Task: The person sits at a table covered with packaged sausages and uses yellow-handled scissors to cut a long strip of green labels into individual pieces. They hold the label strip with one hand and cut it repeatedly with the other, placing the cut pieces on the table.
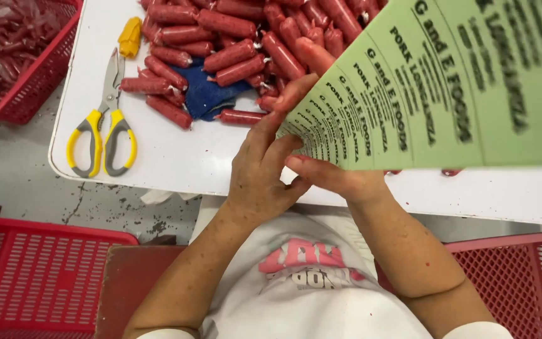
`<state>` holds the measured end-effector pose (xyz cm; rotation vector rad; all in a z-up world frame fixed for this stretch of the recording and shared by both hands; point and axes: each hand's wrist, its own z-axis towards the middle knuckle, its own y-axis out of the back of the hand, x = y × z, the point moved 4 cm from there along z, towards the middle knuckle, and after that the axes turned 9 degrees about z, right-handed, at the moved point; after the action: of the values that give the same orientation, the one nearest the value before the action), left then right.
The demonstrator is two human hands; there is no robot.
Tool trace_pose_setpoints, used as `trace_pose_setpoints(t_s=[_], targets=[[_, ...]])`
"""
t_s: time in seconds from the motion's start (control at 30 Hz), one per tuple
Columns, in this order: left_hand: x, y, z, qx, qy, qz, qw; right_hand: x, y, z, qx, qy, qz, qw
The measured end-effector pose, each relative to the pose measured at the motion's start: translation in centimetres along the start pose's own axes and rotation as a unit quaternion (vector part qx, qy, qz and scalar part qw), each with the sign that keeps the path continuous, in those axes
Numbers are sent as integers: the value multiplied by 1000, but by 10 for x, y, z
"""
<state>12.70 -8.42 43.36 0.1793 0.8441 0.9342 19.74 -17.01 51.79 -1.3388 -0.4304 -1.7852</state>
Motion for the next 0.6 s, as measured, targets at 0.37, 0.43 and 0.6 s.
trace_pose_setpoints(t_s=[0.37,0.43,0.6], targets=[[31,-21,-31,60,4,-17,998,-32,13,-19,-51,-37,42,997],[25,-12,-19,57,14,-26,998,-13,8,-11,-40,-28,20,999],[33,-16,-31,60,28,-37,997,-21,11,-16,-47,-13,-7,999]])
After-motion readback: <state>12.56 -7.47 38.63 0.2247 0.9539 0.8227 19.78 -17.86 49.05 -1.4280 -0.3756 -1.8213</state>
